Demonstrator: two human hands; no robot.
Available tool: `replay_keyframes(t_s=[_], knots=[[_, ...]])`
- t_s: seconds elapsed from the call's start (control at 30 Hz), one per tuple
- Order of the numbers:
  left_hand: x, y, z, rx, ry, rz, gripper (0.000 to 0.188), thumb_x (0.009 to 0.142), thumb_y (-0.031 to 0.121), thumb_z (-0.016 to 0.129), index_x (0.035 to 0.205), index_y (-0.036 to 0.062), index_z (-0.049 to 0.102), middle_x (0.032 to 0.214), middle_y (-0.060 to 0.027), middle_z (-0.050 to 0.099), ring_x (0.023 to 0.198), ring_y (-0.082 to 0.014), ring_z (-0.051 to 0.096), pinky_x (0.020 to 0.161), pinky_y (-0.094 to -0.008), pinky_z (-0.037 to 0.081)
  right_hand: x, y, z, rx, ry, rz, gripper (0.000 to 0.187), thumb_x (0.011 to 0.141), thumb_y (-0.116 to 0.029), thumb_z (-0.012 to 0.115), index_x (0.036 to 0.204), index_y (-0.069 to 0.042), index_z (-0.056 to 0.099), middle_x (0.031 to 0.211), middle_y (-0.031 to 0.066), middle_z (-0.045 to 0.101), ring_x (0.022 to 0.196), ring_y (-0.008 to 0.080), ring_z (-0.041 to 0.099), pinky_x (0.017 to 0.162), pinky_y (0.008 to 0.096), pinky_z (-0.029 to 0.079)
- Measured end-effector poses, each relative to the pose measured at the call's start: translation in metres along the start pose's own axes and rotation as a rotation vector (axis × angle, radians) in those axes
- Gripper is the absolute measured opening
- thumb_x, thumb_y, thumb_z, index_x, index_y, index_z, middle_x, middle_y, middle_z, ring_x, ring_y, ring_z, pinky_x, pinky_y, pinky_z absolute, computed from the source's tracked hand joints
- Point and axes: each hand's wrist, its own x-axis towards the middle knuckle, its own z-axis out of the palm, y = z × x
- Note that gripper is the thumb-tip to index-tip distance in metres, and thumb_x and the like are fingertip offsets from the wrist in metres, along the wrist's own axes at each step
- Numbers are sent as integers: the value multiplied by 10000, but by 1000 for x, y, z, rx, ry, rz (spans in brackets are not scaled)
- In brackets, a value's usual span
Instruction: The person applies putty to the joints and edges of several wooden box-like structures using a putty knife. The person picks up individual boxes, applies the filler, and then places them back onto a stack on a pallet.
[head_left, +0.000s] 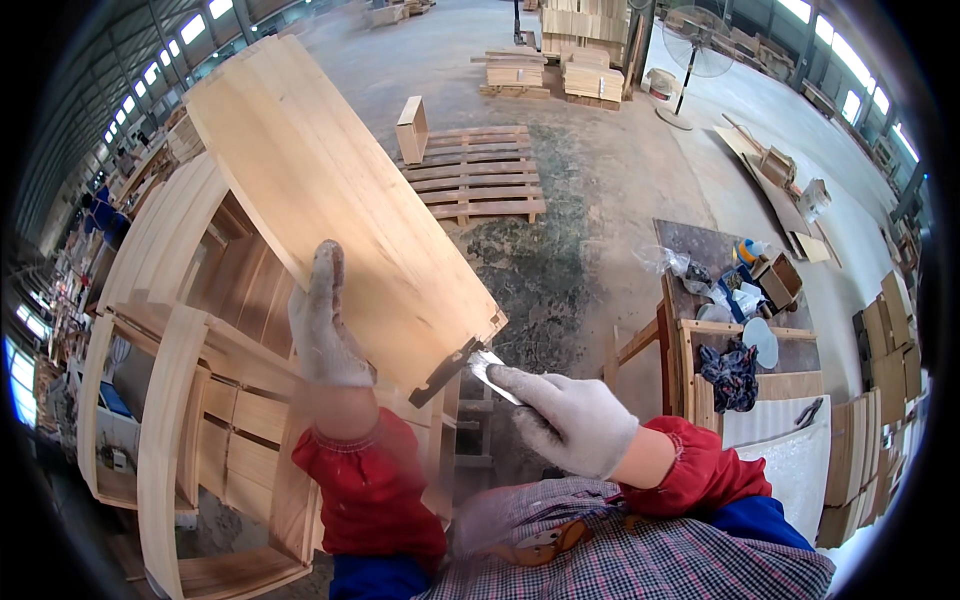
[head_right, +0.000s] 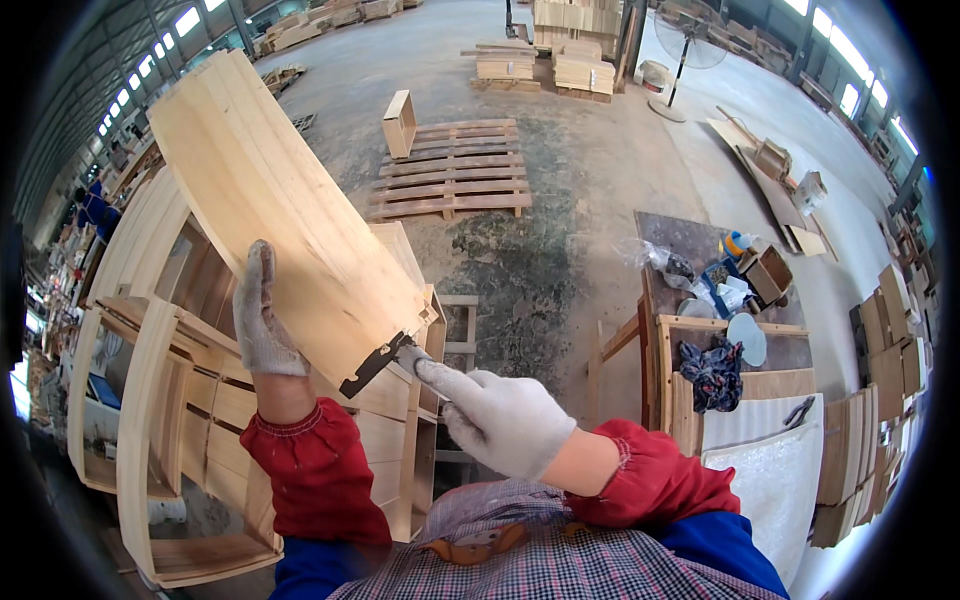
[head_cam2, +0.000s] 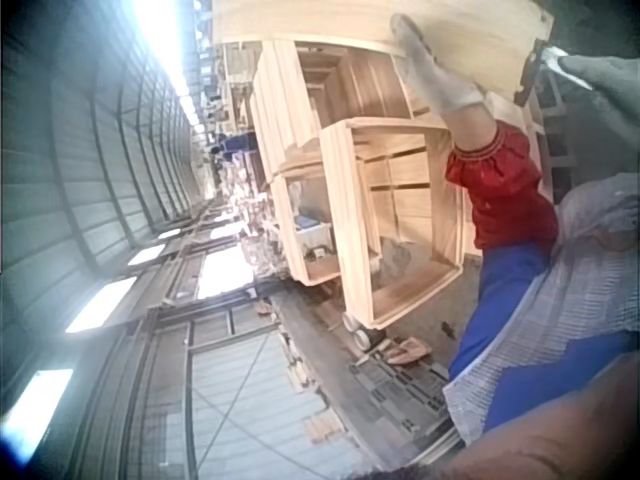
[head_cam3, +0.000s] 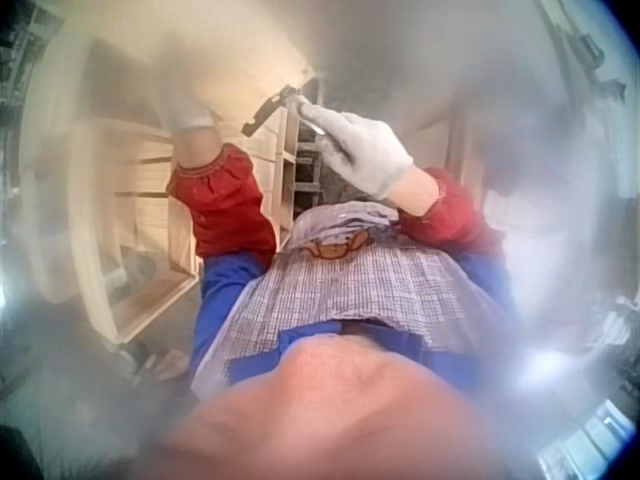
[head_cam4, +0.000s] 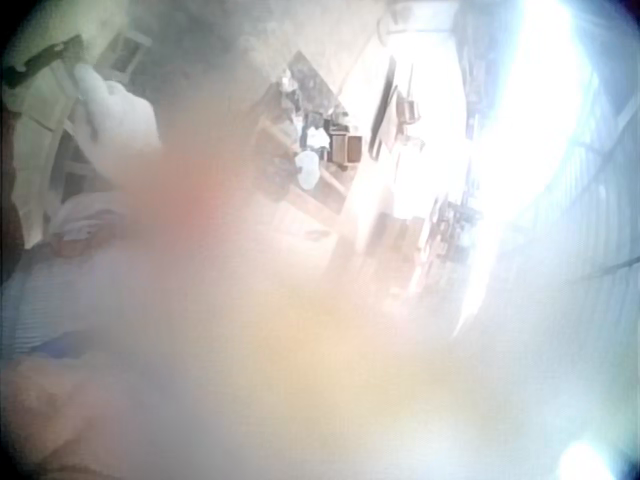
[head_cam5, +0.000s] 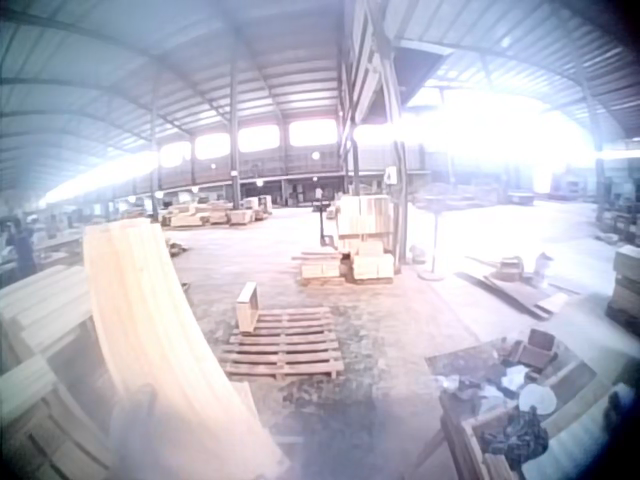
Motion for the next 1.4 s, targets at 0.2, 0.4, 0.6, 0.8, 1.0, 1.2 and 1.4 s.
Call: replay_keyframes(t_s=[0.2, 0.4, 0.6, 0.8, 1.0, 1.2, 1.4], knots=[[2, -2, 3, 17, 40, 39, 434, 932, 227, 579, 1275, -24, 491, 1165, -83, 609, 1045, -192, 609, 885, -334, 510, 4, 11, 12, 13, 68, -67, 485, 860, -119, 537, 1334, -83, 441, 785, 135, 597, 644, 310, 613, 556, 388, 500], [0, 1, 2, 51, 30, 0, 431, 925, 243, 586, 1248, -32, 507, 1154, -97, 614, 1011, -208, 625, 852, -340, 524, -1, 9, 7, 64, 69, -68, 470, 868, -106, 534, 1330, -92, 451, 797, 136, 600, 653, 317, 614, 569, 393, 499], [5, -10, -11, 39, 74, 47, 409, 924, 240, 586, 1221, -34, 526, 1138, -114, 625, 1000, -221, 634, 849, -351, 534, -4, 22, 13, 69, 81, -58, 460, 865, -107, 544, 1319, -88, 471, 821, 137, 606, 686, 317, 619, 603, 388, 501], [5, -10, -6, 18, 77, 52, 410, 934, 249, 570, 1227, -34, 520, 1129, -126, 631, 975, -233, 645, 837, -361, 545, 4, 36, 22, 119, 205, -135, 479, 832, -67, 557, 1306, -94, 488, 856, 130, 610, 729, 309, 622, 627, 371, 507], [3, -11, -14, 107, 68, 54, 382, 981, 191, 480, 1269, -59, 500, 1276, -141, 525, 1208, -208, 494, 1048, -333, 367, -8, 31, 15, 125, 197, -96, 477, 816, -44, 565, 1287, -87, 500, 886, 134, 614, 731, 313, 622, 632, 367, 511], [8, -16, -25, 147, 24, 78, 387, 990, 186, 454, 1304, -40, 476, 1324, -141, 477, 1223, -215, 478, 1060, -344, 352, -7, 43, 30, 79, 161, -110, 482, 851, -132, 607, 1311, -93, 470, 899, 128, 619, 737, 319, 628, 621, 370, 511], [6, -2, -6, -42, -78, -73, 392, 940, 248, 565, 1214, -28, 522, 1097, -120, 640, 928, -227, 658, 797, -356, 560, 3, 36, 29, 85, 132, -150, 463, 879, -183, 607, 1312, -101, 467, 855, 110, 609, 712, 311, 625, 603, 371, 506]])
